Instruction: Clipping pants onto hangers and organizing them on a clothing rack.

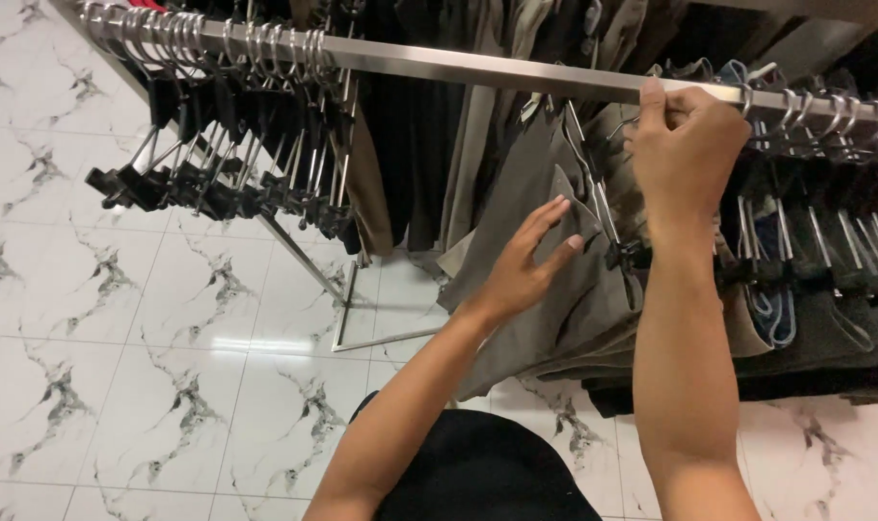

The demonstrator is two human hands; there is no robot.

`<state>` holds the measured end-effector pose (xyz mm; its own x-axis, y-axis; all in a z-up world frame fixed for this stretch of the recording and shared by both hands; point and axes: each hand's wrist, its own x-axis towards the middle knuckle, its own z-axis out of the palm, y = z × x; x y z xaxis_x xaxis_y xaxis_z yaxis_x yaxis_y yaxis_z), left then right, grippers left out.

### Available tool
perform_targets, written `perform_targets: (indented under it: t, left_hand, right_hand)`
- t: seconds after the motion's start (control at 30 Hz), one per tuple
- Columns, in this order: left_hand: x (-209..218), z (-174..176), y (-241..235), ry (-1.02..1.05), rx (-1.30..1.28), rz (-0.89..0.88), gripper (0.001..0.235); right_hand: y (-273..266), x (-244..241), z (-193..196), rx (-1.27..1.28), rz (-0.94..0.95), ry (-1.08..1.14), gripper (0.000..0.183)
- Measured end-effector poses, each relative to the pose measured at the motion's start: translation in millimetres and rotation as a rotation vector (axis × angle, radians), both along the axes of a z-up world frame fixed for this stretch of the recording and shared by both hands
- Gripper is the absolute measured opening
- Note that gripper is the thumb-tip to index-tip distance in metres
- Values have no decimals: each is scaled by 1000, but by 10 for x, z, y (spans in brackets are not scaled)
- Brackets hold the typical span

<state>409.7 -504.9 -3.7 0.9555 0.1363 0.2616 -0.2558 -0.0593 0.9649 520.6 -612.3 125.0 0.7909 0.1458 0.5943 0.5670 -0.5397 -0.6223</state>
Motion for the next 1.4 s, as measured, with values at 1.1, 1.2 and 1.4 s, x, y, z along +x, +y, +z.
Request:
perform_targets:
  t: [1.1, 1.2, 1.4]
  left_hand:
    - [-1782, -2950, 1198, 1087, -75, 358, 34]
    - [-2079, -3090, 1233, 1128, -38, 379, 34]
    - [-2461, -3253, 1273, 1119, 16, 303, 34]
  right_hand:
    - [-857, -1429, -2924, -283, -59, 731, 59]
    - [-679, -1527, -2943, -186, -106, 639, 48]
    - [-904, -1628, -4360, -220, -186, 815, 38]
